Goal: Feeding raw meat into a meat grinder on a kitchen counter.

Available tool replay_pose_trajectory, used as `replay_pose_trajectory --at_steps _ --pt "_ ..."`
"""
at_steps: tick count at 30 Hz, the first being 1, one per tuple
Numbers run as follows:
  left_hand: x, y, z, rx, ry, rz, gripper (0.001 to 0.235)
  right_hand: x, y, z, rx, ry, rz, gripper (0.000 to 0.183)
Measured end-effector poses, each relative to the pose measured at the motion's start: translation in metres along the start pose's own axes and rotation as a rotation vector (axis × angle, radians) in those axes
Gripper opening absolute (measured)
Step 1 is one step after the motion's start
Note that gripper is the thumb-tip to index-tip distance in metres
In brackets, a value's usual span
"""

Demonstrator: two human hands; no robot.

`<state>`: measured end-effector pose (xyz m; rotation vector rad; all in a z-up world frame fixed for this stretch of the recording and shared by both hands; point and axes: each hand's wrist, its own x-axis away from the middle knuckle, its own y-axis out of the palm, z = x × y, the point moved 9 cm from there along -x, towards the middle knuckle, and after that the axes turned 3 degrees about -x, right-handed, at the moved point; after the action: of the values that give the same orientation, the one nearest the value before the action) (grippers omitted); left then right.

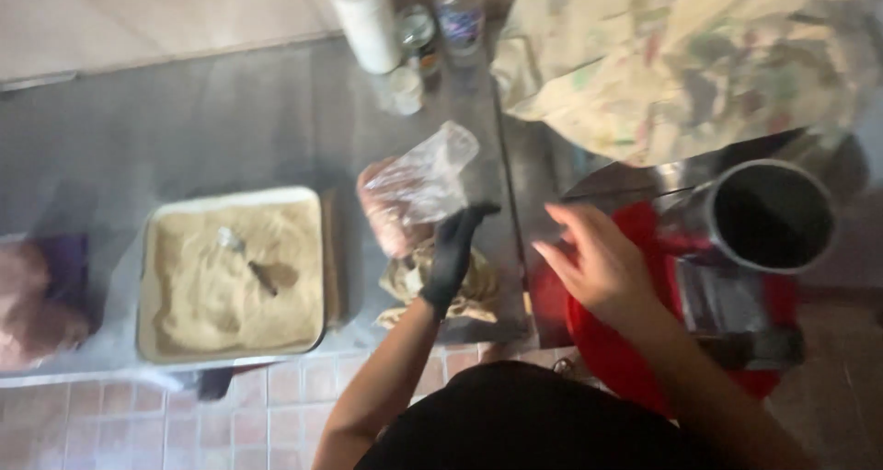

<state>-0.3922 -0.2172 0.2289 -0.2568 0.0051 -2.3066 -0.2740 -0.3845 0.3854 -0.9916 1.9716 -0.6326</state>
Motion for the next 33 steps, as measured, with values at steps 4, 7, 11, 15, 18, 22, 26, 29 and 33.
replay_pose_trajectory --at_steps 4,7,11,15,18,22,26,29,33 --pt "0.078 -0.052 -0.053 0.060 -0.189 0.128 0.035 -0.053 0.113 0.000 0.067 0.071 -0.314 0.067" --pt "0.114 -0.085 -0.065 0.157 -0.284 0.234 0.039 -0.080 0.189 0.041 0.047 0.192 -0.322 0.072" --pt "0.133 -0.120 -0.087 0.350 -0.295 0.419 0.038 -0.114 0.265 0.090 -0.090 0.213 -0.191 0.045" --pt "0.118 -0.151 -0.110 0.484 -0.127 0.533 0.041 -0.148 0.226 0.004 -0.132 -0.077 -0.007 0.018" --pt "0.069 -0.169 -0.208 0.777 -0.115 0.577 0.038 -0.160 0.210 -0.037 -0.240 -0.057 -0.115 0.016" --pt "0.037 -0.174 -0.195 0.788 -0.081 0.553 0.056 -0.161 0.144 -0.110 -0.305 -0.074 -0.153 0.017" --pt "0.016 -0.149 -0.156 0.789 -0.041 0.495 0.058 -0.159 0.045 -0.173 -0.321 -0.221 -0.118 0.027" --pt "0.003 -0.119 -0.109 0.781 -0.012 0.419 0.060 -0.157 -0.015 -0.190 -0.320 -0.330 -0.149 0.022" --pt "-0.002 -0.056 -0.031 0.772 0.019 0.278 0.062 -0.142 -0.081 -0.179 -0.298 -0.335 -0.159 0.016"
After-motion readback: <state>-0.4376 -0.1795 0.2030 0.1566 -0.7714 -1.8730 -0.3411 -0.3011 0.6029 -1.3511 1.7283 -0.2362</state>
